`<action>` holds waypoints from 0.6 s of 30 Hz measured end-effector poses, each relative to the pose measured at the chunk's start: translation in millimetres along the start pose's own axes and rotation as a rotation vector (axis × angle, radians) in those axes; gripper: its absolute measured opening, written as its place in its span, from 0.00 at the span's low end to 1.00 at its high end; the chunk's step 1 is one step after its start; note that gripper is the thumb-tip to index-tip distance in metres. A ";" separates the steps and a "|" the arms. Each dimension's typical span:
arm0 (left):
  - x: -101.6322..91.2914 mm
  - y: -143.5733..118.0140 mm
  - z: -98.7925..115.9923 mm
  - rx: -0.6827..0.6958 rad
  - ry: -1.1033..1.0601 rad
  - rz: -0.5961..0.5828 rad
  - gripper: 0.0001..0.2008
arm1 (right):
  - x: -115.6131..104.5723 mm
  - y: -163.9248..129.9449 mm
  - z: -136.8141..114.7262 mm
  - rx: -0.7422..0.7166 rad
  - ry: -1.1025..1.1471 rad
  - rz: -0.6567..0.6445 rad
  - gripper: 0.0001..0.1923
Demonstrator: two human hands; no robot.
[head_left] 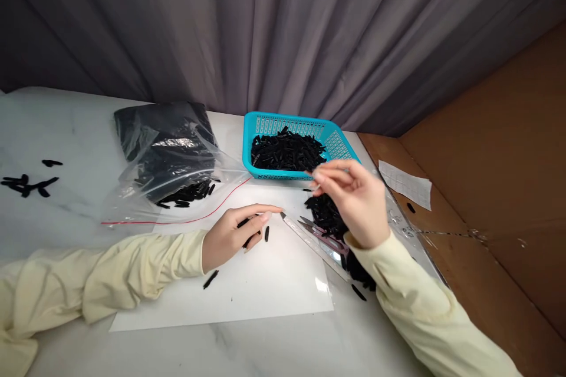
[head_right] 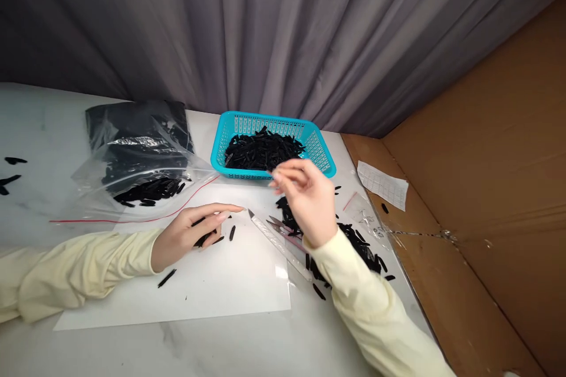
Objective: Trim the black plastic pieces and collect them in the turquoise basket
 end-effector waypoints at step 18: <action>0.5 1.6 -11.4 -0.057 -0.190 0.003 0.13 | 84.1 -83.5 -23.1 -0.431 -0.866 -0.423 0.08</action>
Point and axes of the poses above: each hand's wrist, its own y-axis towards the middle knuckle, its own x-axis out of the palm, z = x × y, the point moved 8 cm from there along y, towards the middle knuckle, and after that the axes turned 4 degrees about y, right-handed, at the moved point
